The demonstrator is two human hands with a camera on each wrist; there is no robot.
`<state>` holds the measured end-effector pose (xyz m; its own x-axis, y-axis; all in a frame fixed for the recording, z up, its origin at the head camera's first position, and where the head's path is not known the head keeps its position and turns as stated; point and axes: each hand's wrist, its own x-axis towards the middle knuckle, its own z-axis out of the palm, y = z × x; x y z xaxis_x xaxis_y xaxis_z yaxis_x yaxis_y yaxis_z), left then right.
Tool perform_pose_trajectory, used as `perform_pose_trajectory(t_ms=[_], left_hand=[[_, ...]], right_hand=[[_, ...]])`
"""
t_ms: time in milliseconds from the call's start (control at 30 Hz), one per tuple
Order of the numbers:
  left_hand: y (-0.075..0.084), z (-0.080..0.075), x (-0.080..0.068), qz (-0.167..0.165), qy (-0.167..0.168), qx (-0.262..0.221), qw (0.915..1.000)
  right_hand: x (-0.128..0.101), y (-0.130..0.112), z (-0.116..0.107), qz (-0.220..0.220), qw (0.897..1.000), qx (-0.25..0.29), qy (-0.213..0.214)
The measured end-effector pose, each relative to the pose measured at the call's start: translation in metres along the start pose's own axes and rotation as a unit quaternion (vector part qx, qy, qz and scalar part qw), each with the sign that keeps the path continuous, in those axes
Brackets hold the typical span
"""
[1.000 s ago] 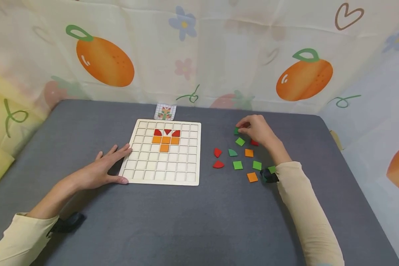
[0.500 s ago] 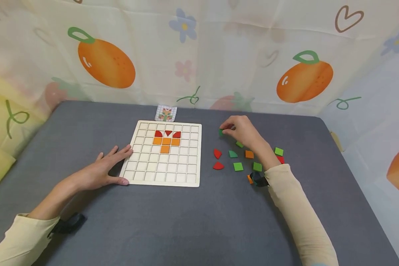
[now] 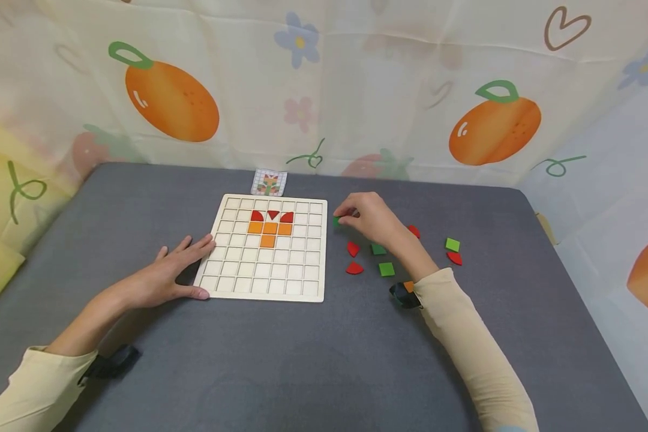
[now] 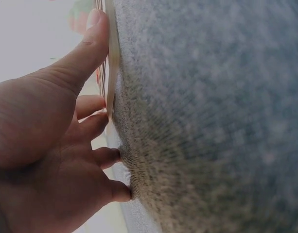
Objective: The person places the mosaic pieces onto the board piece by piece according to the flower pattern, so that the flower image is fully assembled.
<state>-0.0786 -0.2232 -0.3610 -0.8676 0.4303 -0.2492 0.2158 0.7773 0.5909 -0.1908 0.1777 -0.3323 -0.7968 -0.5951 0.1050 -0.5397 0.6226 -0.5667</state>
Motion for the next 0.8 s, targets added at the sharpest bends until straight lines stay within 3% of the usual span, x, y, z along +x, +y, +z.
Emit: perform_pose_trajectory(t_ms=[800], left_hand=[[0.002, 0.000, 0.001, 0.002, 0.002, 0.002, 1.0000]], right_hand=[[0.028, -0.030, 0.042, -0.045, 0.997, 0.063, -0.027]])
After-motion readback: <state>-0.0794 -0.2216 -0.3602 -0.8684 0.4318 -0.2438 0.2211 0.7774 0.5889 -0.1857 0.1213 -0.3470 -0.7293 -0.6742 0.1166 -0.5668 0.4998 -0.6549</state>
